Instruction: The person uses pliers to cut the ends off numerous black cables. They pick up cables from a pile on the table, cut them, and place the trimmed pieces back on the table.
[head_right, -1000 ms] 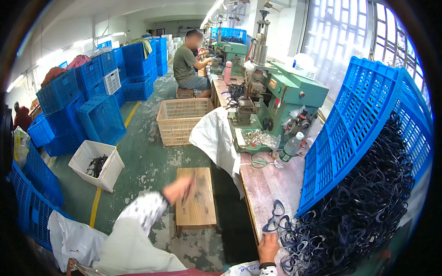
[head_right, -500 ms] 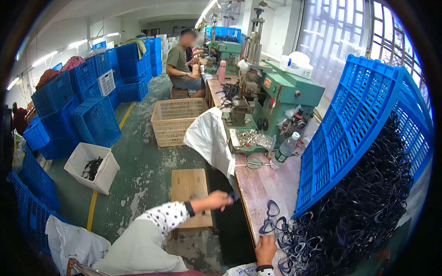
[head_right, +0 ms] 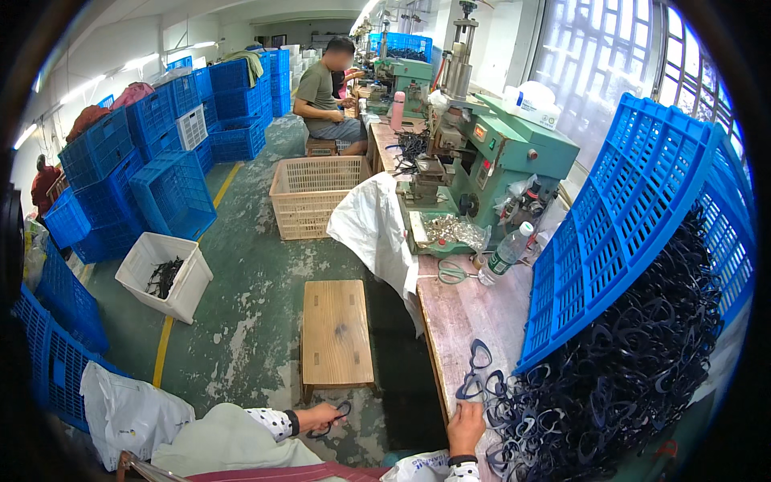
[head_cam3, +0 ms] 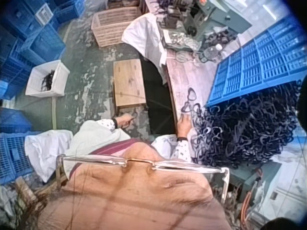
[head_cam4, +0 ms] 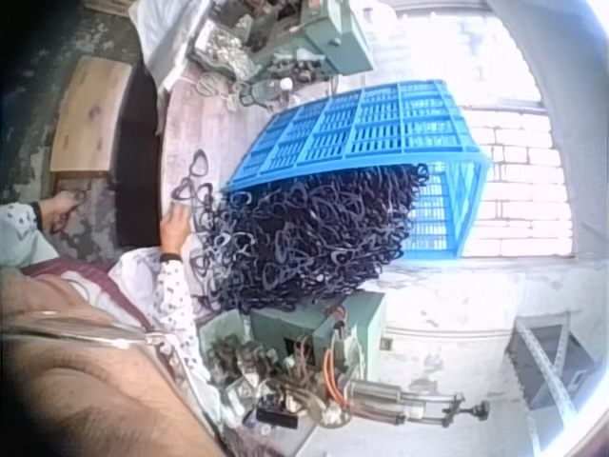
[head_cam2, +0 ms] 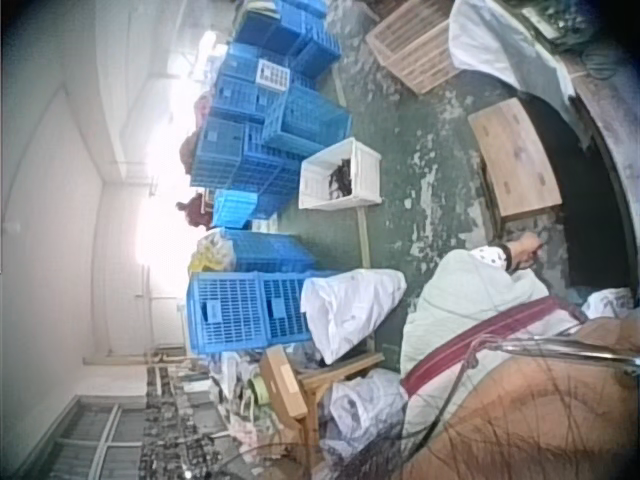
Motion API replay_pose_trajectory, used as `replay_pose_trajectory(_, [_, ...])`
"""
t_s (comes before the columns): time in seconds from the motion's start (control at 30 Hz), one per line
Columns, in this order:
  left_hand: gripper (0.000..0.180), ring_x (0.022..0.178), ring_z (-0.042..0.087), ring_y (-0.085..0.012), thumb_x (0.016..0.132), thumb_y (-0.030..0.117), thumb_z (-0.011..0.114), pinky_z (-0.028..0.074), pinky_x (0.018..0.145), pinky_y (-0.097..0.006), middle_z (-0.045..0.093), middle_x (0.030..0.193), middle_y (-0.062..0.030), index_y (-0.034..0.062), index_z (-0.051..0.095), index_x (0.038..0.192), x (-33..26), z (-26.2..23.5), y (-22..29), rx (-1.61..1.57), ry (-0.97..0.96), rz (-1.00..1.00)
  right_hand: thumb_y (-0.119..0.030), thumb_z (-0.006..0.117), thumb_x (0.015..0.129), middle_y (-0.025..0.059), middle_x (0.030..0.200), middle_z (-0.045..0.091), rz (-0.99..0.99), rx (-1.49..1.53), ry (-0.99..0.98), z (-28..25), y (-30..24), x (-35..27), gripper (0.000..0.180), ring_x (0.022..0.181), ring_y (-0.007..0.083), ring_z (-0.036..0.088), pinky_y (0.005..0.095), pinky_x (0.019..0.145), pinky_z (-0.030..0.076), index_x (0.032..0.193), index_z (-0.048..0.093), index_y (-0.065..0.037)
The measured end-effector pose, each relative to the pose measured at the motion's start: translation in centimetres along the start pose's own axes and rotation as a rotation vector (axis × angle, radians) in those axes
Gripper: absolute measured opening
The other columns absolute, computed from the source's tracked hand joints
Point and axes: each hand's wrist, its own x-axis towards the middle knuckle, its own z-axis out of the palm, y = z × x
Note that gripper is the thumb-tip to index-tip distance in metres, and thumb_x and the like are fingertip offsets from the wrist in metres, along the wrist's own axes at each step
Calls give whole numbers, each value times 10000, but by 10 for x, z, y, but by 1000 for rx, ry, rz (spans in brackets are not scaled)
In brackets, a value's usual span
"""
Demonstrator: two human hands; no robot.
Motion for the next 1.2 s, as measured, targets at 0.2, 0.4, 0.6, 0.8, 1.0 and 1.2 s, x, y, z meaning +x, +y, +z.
replay_pose_trajectory(0.2, [191,396,339,-95,935,239,568,225,374,-273,553,606,-5,81,674,944,-21,17,22,3,8,149,-41,653,805,133,871,553,-24,-17,27,0,2,0,142,735,361,595,453,595,491,937,631,-90])
replay_pose_trajectory(0.4, [178,400,329,-70,924,320,587,210,354,-269,546,647,35,155,646,958,-56,45,16,197,-32,98,-30,631,829,139,894,569,5,-32,35,1,3,-4,118,780,372,600,448,644,499,924,629,-100])
replay_pose_trajectory(0.6, [191,416,353,-82,928,298,597,224,370,-261,533,619,4,111,621,958,-25,51,-50,169,-169,51,2,632,839,123,896,574,2,5,17,3,2,1,131,781,337,612,415,657,501,945,622,-73])
replay_pose_trajectory(0.8, [223,410,338,-83,945,281,576,239,371,-259,537,648,-3,94,644,1045,-37,69,-66,283,-131,-24,-6,666,825,105,882,599,-14,35,48,-3,-1,0,166,789,311,626,391,666,512,971,642,-82])
replay_pose_trajectory(1.0, [228,423,342,-82,952,280,568,240,380,-258,528,653,-6,86,642,1047,-33,75,-57,282,-111,-19,-20,663,833,104,884,600,19,45,56,-2,1,0,153,776,313,627,387,659,512,970,650,-88])
replay_pose_trajectory(1.2, [223,427,342,-82,949,267,564,241,381,-262,531,650,-8,82,646,1041,-23,81,-61,306,-96,-11,-23,658,831,105,888,599,38,78,49,-3,0,2,143,782,319,627,389,661,512,959,645,-84])
